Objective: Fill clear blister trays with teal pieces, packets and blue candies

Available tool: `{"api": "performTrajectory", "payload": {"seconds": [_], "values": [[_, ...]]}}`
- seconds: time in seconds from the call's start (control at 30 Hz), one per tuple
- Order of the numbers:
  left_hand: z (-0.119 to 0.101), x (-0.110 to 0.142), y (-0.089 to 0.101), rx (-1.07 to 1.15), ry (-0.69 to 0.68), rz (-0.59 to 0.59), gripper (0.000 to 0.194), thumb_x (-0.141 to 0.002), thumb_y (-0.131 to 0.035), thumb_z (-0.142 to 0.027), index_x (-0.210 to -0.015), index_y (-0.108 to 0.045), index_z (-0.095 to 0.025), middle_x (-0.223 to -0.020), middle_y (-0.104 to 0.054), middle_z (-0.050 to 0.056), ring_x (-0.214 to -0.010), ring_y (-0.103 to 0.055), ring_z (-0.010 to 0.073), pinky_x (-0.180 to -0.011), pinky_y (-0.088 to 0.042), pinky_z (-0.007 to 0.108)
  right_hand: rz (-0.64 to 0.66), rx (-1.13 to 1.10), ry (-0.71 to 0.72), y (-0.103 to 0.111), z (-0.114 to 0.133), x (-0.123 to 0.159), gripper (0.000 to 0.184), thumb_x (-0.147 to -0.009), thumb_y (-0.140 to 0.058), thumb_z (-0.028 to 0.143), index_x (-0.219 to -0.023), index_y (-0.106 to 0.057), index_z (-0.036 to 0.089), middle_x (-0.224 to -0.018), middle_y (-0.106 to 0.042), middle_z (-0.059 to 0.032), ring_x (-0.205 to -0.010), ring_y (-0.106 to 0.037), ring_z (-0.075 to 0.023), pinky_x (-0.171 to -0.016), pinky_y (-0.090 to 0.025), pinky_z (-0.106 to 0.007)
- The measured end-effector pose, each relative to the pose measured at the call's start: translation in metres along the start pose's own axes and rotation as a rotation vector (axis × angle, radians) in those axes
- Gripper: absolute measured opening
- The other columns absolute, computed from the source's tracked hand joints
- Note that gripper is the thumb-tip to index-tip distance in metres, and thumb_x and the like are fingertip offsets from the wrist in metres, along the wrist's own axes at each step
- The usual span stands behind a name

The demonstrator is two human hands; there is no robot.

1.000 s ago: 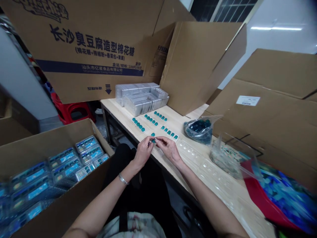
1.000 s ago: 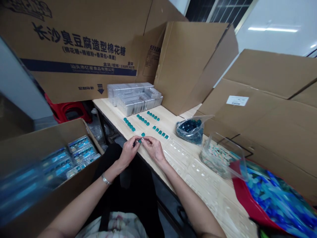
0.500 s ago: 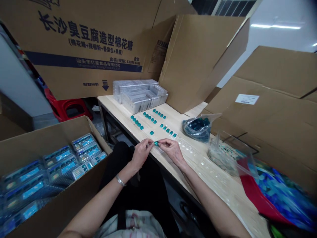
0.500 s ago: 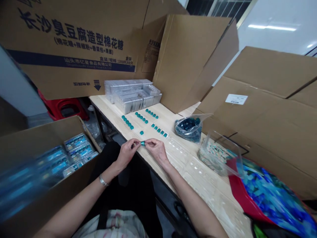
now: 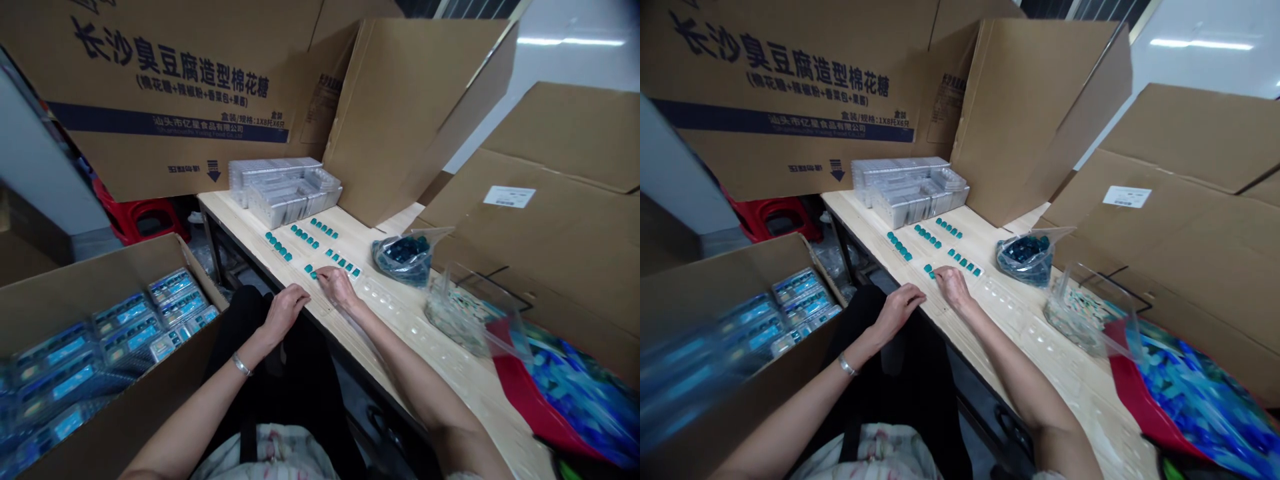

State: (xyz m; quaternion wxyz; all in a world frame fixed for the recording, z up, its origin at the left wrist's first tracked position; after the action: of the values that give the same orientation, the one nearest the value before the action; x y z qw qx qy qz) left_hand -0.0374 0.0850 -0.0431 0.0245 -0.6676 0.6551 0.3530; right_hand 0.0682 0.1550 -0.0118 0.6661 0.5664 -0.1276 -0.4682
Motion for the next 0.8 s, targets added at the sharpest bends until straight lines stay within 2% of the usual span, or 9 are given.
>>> {"api": "performTrajectory", "payload": {"seconds": [0.13,0.2,0.27,0.33,0.43,0.53,0.67,0.73,0.8], "values": [[0.005,-0.001,-0.003,0.085,0.064,0.009,0.014,-0.08,-0.055,-0.029,-0.078,-0.065,-0.019,-0.08,-0.062,0.004,-0.075,-0.056,0.0146,-0.073,-0.044,0.028,0.115,0.241,-0.002,-0.012,0.01,-0.005,0.021,-0.077,-0.048,0.006,-0.069,-0.064,0.016,-0.075,-0.066,-0.0075,-0.077,-0.059,-0.0163,-0.068,-0.044,-0.024],[0.013,-0.002,-0.002,0.182,0.19,-0.022,0.018,-0.077,-0.059,-0.035,-0.078,-0.066,-0.019,-0.08,-0.062,0.004,-0.073,-0.055,0.0145,-0.072,-0.044,0.028,0.16,0.297,-0.019,-0.016,0.009,-0.007,0.02,-0.076,-0.049,0.006,-0.068,-0.064,0.016,-0.074,-0.066,-0.0087,-0.076,-0.059,-0.017,-0.067,-0.044,-0.024],[0.025,0.0,0.0,0.419,0.391,-0.085,0.029,-0.076,-0.057,-0.044,-0.084,-0.065,-0.018,-0.083,-0.063,0.005,-0.069,-0.054,0.0133,-0.069,-0.045,0.028,0.165,0.257,-0.012,-0.015,0.008,-0.007,0.018,-0.077,-0.049,0.008,-0.073,-0.065,0.015,-0.076,-0.066,-0.0094,-0.077,-0.059,-0.018,-0.068,-0.044,-0.026],[0.034,0.004,-0.002,0.783,0.597,-0.129,0.04,-0.08,-0.048,-0.051,-0.091,-0.063,-0.015,-0.089,-0.064,0.008,-0.067,-0.055,0.0119,-0.067,-0.046,0.027,0.103,0.161,0.016,-0.007,0.009,-0.005,0.016,-0.078,-0.051,0.012,-0.086,-0.065,0.014,-0.087,-0.066,-0.0108,-0.084,-0.059,-0.0196,-0.075,-0.045,-0.029],[0.03,0.006,-0.007,1.246,0.76,-0.128,0.047,-0.083,-0.04,-0.053,-0.092,-0.061,-0.012,-0.095,-0.063,0.011,-0.074,-0.059,0.013,-0.073,-0.048,0.029,-0.056,-0.019,0.051,0.017,0.021,0.003,0.018,-0.08,-0.053,0.018,-0.094,-0.063,0.015,-0.095,-0.065,-0.0104,-0.09,-0.058,-0.0198,-0.081,-0.045,-0.032],[0.02,0.003,-0.004,1.37,0.784,-0.13,0.047,-0.084,-0.039,-0.053,-0.09,-0.06,-0.012,-0.095,-0.063,0.013,-0.084,-0.061,0.0165,-0.078,-0.048,0.032,-0.089,-0.175,0.075,0.03,0.047,0.014,0.014,-0.082,-0.053,0.022,-0.088,-0.065,0.018,-0.084,-0.064,-0.0058,-0.079,-0.059,-0.0164,-0.075,-0.047,-0.029],[0.007,-0.003,-0.004,1.312,0.754,-0.101,0.049,-0.083,-0.037,-0.055,-0.091,-0.06,-0.012,-0.097,-0.063,0.013,-0.088,-0.061,0.0197,-0.078,-0.049,0.035,-0.067,-0.206,0.144,0.03,0.081,0.026,0.019,-0.076,-0.059,0.019,-0.094,-0.065,0.02,-0.088,-0.064,-0.0053,-0.083,-0.058,-0.0174,-0.08,-0.047,-0.033],[0.002,-0.006,-0.005,1.322,0.744,-0.098,0.047,-0.084,-0.037,-0.052,-0.091,-0.06,-0.011,-0.098,-0.064,0.014,-0.09,-0.061,0.0201,-0.079,-0.049,0.034,-0.087,-0.248,0.13,0.03,0.082,0.028,0.02,-0.074,-0.058,0.016,-0.093,-0.065,0.019,-0.092,-0.065,-0.0061,-0.086,-0.058,-0.0178,-0.081,-0.047,-0.034],[-0.001,-0.006,-0.006,1.357,0.751,-0.099,0.043,-0.085,-0.039,-0.048,-0.091,-0.061,-0.011,-0.097,-0.064,0.014,-0.089,-0.061,0.0202,-0.079,-0.049,0.034,-0.102,-0.365,0.034,0.03,0.071,0.028,0.016,-0.074,-0.058,0.018,-0.088,-0.065,0.019,-0.09,-0.066,-0.0058,-0.08,-0.059,-0.0163,-0.075,-0.048,-0.032]]}}
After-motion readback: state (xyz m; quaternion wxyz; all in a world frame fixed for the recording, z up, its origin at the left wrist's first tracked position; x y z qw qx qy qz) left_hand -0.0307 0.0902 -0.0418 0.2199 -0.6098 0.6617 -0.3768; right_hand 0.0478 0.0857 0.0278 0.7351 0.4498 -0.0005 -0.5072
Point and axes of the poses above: each hand's wrist, its own x-axis away from the middle knuckle, its own y-axis out of the back of the hand, z = x × y, the point moved 8 cm from there along -x, towards the middle knuckle
